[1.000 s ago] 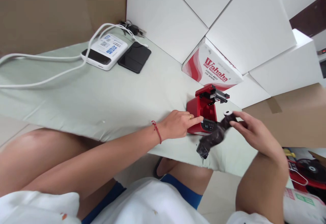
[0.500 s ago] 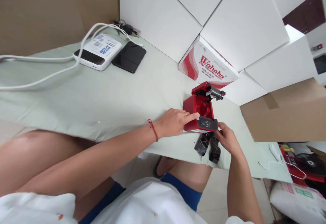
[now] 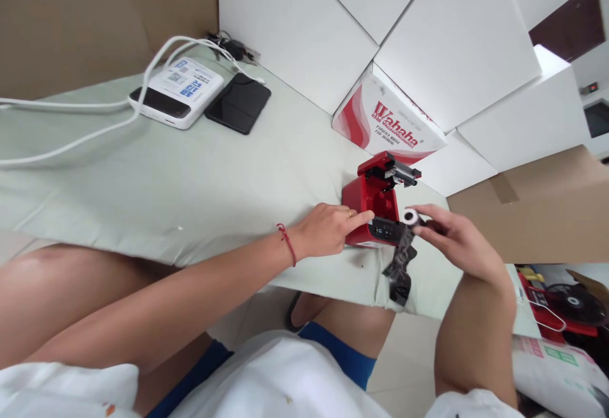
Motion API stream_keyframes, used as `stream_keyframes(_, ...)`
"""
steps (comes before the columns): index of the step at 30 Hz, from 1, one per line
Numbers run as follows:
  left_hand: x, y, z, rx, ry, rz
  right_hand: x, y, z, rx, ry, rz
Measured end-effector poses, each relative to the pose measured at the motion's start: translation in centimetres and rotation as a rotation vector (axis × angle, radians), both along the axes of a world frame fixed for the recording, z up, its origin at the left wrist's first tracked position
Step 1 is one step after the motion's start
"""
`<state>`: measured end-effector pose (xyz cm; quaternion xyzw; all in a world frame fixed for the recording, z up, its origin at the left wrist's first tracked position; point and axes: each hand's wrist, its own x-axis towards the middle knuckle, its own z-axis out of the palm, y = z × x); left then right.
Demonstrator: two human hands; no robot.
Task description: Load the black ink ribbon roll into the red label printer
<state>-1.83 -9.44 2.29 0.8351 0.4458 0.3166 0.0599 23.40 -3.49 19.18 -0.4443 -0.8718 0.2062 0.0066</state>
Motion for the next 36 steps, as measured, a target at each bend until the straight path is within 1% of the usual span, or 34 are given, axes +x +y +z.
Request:
stream_keyframes(2,0.0,0.0,0.0,0.006,0.005,-0.003,-1.9,1.8,-1.3,0.078,-0.051,-0.004)
stream_keyframes(4,-0.1,0.0,0.1,0.008,0.017,-0.001,-3.9,3.4,-2.5,0.109,-0.128,0.032)
stream_keyframes(7,-0.2,0.0,0.2,0.007,0.029,0.007,-6.3,5.0,-3.1,0.1,-0.267,0.111)
stream_keyframes(11,-0.1,-0.1,0.4,-0.007,0.03,0.012,-8.3,6.1,-3.1,0.03,-0.433,0.184)
stream_keyframes(14,-0.1,-0.1,0.6,-0.013,0.027,0.009,-9.2,6.5,-3.9,-0.048,-0.538,0.228)
stream_keyframes(17,-0.2,-0.1,0.7,-0.018,0.026,0.004,-9.5,6.4,-4.9,-0.069,-0.566,0.247)
stream_keyframes(19,-0.2,-0.1,0.7,-0.017,0.018,0.001,-9.3,6.2,-5.0,-0.055,-0.524,0.266)
stream_keyframes(22,0.0,-0.3,0.9,-0.018,0.019,0.001,-8.6,5.7,-4.7,-0.046,-0.423,0.293)
stream_keyframes(25,0.5,-0.5,1.2,-0.085,0.059,-0.026,-7.8,5.1,-4.6,-0.043,-0.331,0.279)
stream_keyframes(27,0.7,-0.6,1.5,-0.14,0.086,-0.042,-7.3,4.6,-4.6,-0.027,-0.279,0.254)
stream_keyframes(29,0.8,-0.7,1.7,-0.156,0.096,-0.046,-6.6,4.0,-4.6,-0.016,-0.202,0.209)
stream_keyframes(31,0.8,-0.8,1.8,-0.129,0.085,-0.05,-5.9,3.3,-4.4,0.009,-0.07,0.097)
stream_keyframes(32,0.8,-0.7,1.8,-0.11,0.077,-0.054,-5.6,2.9,-4.2,0.058,0.014,0.022)
stream_keyframes(33,0.8,-0.7,1.7,-0.093,0.071,-0.059,-5.4,2.7,-4.0,0.145,0.107,-0.05)
stream_keyframes(35,0.8,-0.7,1.6,-0.066,0.066,-0.061,-5.1,2.6,-3.7,0.41,0.252,-0.133)
stream_keyframes(36,0.8,-0.7,1.5,-0.057,0.064,-0.058,-5.0,2.9,-3.6,0.551,0.276,-0.131)
